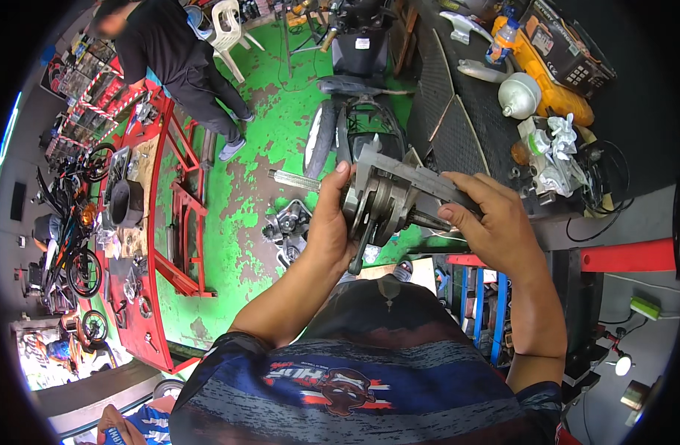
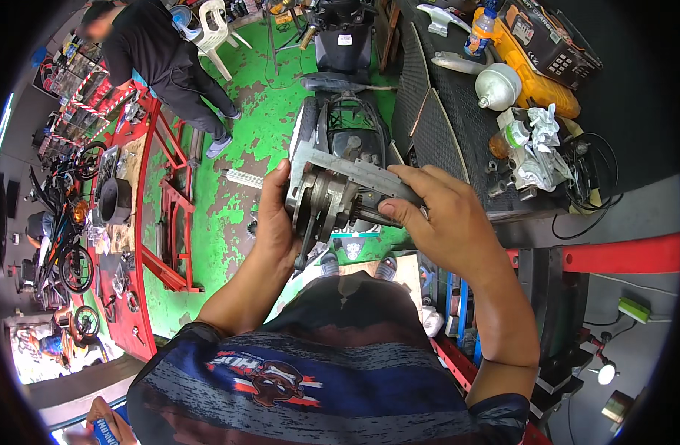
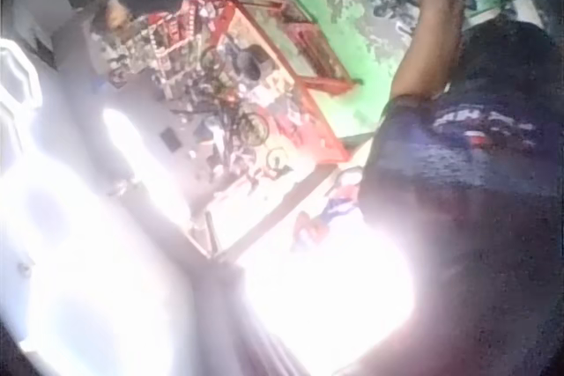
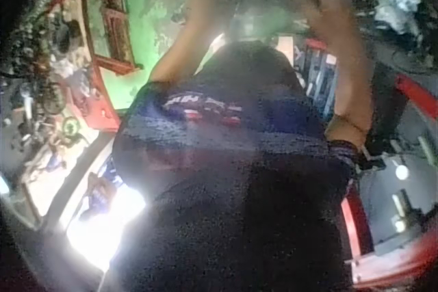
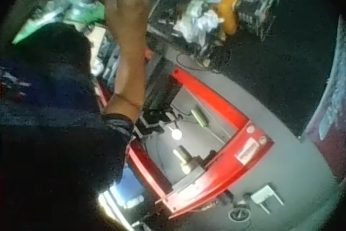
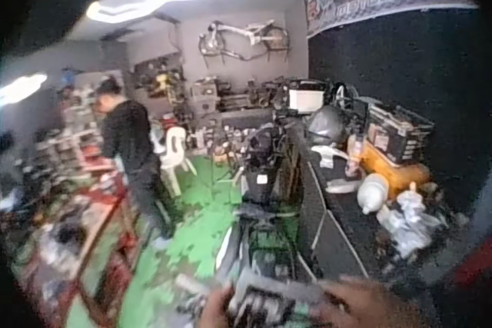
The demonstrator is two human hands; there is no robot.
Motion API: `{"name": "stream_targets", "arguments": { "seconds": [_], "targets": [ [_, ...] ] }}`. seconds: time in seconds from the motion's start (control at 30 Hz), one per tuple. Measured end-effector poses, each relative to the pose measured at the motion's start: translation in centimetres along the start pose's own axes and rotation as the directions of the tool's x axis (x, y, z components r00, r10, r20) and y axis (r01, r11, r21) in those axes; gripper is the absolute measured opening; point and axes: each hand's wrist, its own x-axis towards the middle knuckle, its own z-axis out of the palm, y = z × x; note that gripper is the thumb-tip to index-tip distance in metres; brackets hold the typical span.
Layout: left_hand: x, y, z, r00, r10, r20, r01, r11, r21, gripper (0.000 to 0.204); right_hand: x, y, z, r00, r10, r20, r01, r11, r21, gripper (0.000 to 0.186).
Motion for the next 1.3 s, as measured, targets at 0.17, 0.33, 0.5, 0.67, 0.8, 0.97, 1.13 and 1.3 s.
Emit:
{"name": "stream_targets", "arguments": {
  "seconds": [0.17,0.33,0.5,0.67,0.8,0.97,1.13,1.3],
  "targets": [
    [-0.3,-0.2,0.0,1.0,0.018,-0.005,-0.018,1.0,0.002,0.058,0.0,0.1,-0.2,0.999,-0.035,0.028,0.036,0.999,-0.021,0.048],
    [-0.4,0.0,-0.2,0.999,0.028,0.041,-0.03,0.999,0.042,0.06,0.2,-0.1,-0.2,0.998,-0.045,0.034,0.046,0.999,-0.017,0.047],
    [-0.6,0.2,0.4,0.998,0.051,0.024,-0.052,0.997,0.054,0.061,0.3,-0.1,-0.1,0.997,-0.056,0.044,0.057,0.998,-0.017,0.046],
    [-0.5,0.0,0.0,0.997,0.064,0.04,-0.065,0.997,0.028,0.06,0.3,-0.1,-0.2,0.997,-0.068,0.048,0.069,0.997,-0.02,0.046],
    [-0.5,-0.1,-0.1,0.994,0.087,0.073,-0.09,0.995,0.038,0.063,0.2,-0.1,-0.2,0.995,-0.085,0.043,0.086,0.996,-0.036,0.045],
    [-0.4,-0.3,-0.5,0.989,0.103,0.106,-0.109,0.993,0.046,0.07,0.0,0.0,-0.1,0.99,-0.139,0.025,0.141,0.986,-0.09,0.046],
    [-0.6,-0.6,-0.9,0.989,0.112,0.093,-0.118,0.991,0.058,0.078,-0.4,0.8,0.6,0.976,-0.213,-0.032,0.206,0.966,-0.154,0.051],
    [-0.6,-0.7,-1.4,0.976,0.129,0.173,-0.145,0.986,0.081,0.083,-0.8,0.9,0.9,0.955,-0.289,-0.071,0.263,0.93,-0.257,0.056]
  ]
}}
